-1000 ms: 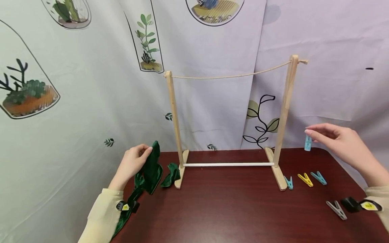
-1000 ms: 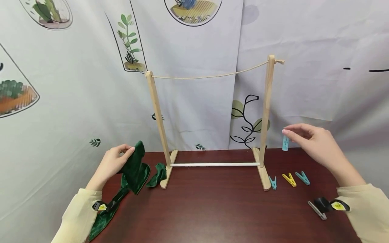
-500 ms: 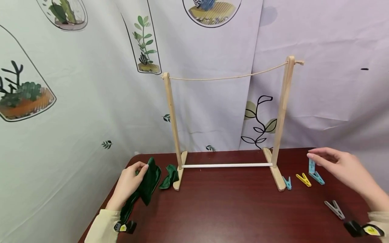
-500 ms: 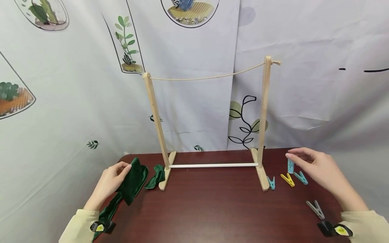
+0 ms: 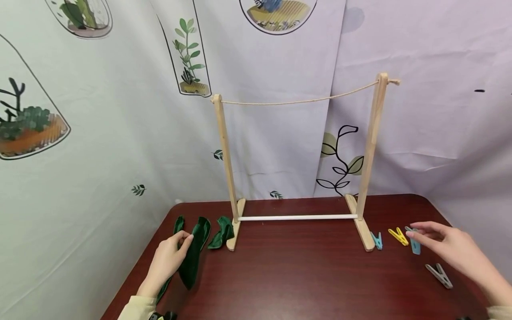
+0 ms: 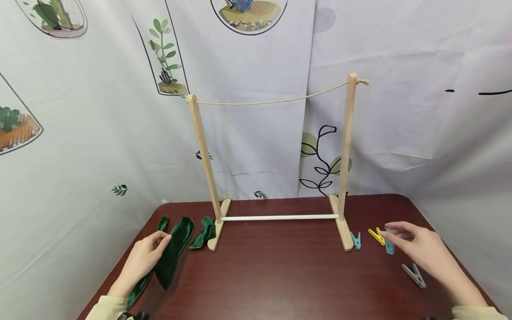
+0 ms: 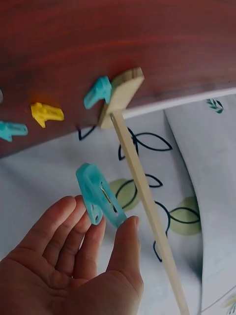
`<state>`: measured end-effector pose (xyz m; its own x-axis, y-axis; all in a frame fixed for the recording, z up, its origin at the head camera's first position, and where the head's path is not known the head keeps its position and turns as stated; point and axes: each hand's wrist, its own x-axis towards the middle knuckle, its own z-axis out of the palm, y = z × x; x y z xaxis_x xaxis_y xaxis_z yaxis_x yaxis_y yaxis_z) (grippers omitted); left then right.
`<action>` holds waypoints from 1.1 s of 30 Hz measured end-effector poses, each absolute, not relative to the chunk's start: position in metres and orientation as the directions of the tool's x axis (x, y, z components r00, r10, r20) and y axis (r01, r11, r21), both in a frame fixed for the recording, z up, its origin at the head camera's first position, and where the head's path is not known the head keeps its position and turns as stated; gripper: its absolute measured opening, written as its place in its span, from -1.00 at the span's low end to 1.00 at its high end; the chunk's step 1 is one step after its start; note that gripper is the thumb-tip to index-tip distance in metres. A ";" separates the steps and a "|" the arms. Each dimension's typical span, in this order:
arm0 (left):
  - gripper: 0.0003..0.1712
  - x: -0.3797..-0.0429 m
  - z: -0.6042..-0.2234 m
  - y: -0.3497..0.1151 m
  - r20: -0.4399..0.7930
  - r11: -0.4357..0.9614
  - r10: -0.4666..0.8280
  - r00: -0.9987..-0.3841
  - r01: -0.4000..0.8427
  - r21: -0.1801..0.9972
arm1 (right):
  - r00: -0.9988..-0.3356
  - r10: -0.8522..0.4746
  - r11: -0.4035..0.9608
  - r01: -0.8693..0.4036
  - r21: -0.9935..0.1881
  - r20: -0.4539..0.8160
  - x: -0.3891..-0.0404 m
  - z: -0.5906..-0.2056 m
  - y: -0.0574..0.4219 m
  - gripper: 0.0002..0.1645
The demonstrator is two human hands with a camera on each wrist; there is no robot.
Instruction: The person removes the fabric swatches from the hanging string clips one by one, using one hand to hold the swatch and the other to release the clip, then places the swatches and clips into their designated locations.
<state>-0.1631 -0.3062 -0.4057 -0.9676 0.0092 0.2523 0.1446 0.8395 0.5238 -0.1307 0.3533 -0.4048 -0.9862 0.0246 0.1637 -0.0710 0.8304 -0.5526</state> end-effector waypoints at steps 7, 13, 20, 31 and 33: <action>-0.77 -0.158 -0.423 -0.305 0.183 0.841 -0.025 -0.983 0.078 0.535 | -0.997 0.034 0.821 -0.014 -0.570 0.075 -0.128 -0.424 0.355 -0.28; -0.78 -0.153 -0.435 -0.304 0.152 0.840 -0.056 -0.987 0.036 0.541 | -0.998 0.027 0.833 -0.007 -0.554 0.053 -0.128 -0.436 0.355 -0.31; -0.79 -0.148 -0.447 -0.304 0.134 0.839 -0.078 -0.988 0.007 0.545 | -0.999 0.013 0.842 0.027 -0.539 -0.030 -0.129 -0.447 0.354 -0.30; -0.81 -0.144 -0.459 -0.304 0.082 0.836 -0.066 -0.994 -0.010 0.549 | -0.995 -0.008 0.830 0.047 -0.556 -0.097 -0.131 -0.464 0.353 -0.34; -0.83 -0.143 -0.462 -0.304 0.078 0.834 -0.062 -0.995 -0.009 0.552 | -0.994 -0.010 0.829 0.052 -0.557 -0.108 -0.132 -0.466 0.352 -0.34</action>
<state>-0.1429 -0.3038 -0.4616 -0.9951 -0.0616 0.0777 -0.0085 0.8339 0.5519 -0.1319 0.3522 -0.4660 -0.9941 -0.0105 -0.1076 0.0516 0.8290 -0.5569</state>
